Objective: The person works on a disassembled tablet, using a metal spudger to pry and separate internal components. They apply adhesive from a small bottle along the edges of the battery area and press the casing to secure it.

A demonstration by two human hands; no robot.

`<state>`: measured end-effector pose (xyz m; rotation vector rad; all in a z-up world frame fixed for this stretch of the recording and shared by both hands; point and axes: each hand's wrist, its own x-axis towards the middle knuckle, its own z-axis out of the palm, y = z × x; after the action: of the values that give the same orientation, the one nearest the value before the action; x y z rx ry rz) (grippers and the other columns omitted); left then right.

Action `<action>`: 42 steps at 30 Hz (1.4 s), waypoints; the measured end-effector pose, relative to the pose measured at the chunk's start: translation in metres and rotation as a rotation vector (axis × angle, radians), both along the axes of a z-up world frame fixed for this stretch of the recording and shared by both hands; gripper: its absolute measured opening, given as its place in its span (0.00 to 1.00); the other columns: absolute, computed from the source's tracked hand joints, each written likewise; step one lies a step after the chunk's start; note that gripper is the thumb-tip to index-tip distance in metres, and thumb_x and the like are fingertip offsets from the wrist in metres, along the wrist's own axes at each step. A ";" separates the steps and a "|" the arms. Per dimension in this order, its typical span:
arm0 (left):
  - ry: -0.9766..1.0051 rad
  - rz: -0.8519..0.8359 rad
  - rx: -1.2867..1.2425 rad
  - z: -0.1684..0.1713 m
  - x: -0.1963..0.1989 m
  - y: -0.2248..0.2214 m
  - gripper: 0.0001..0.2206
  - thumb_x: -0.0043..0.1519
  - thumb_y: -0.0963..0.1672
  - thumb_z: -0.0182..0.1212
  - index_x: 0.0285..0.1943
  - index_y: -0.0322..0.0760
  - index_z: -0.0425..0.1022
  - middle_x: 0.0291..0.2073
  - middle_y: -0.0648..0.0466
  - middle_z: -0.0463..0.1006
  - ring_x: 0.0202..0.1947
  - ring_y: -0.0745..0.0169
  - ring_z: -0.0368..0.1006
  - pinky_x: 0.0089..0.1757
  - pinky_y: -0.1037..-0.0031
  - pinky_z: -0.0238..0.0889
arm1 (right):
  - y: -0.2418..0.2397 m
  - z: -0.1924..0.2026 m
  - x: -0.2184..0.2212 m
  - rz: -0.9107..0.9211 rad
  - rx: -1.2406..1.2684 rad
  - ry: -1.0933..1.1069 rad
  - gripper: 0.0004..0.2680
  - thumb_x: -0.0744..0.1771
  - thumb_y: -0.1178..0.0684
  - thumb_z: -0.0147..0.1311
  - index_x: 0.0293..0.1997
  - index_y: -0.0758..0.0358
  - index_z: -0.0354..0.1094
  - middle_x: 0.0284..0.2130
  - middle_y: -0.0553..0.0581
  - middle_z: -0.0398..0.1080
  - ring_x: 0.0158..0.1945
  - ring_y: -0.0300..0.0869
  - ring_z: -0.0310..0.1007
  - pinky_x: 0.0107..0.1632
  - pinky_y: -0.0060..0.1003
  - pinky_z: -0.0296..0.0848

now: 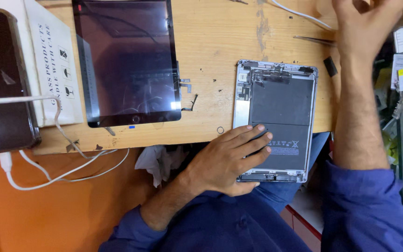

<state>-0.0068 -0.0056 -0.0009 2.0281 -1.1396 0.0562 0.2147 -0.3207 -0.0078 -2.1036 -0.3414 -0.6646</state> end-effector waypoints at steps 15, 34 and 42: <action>-0.002 0.008 -0.010 -0.002 0.002 0.001 0.30 0.51 0.53 0.71 0.58 0.32 0.75 0.67 0.43 0.69 0.73 0.46 0.60 0.71 0.58 0.50 | 0.095 0.115 -0.129 0.192 -0.788 0.026 0.15 0.66 0.57 0.74 0.54 0.68 0.75 0.46 0.60 0.76 0.50 0.47 0.77 0.53 0.38 0.78; 0.010 0.002 -0.022 -0.002 0.002 0.001 0.29 0.50 0.53 0.71 0.57 0.32 0.76 0.67 0.43 0.70 0.72 0.45 0.60 0.71 0.58 0.50 | 0.107 0.124 -0.125 0.207 -0.913 -0.026 0.15 0.65 0.54 0.72 0.56 0.64 0.76 0.48 0.57 0.77 0.48 0.47 0.77 0.49 0.37 0.76; 0.006 0.002 -0.012 -0.005 0.001 -0.002 0.29 0.52 0.53 0.71 0.57 0.32 0.76 0.67 0.43 0.70 0.73 0.45 0.60 0.71 0.57 0.50 | 0.107 0.125 -0.126 0.200 -0.927 -0.032 0.16 0.64 0.54 0.72 0.55 0.64 0.76 0.47 0.56 0.77 0.47 0.46 0.77 0.48 0.37 0.76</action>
<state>-0.0054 -0.0072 -0.0062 2.0178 -1.1306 0.0579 0.0885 -0.2138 0.1170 -2.8609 -1.0126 -0.4529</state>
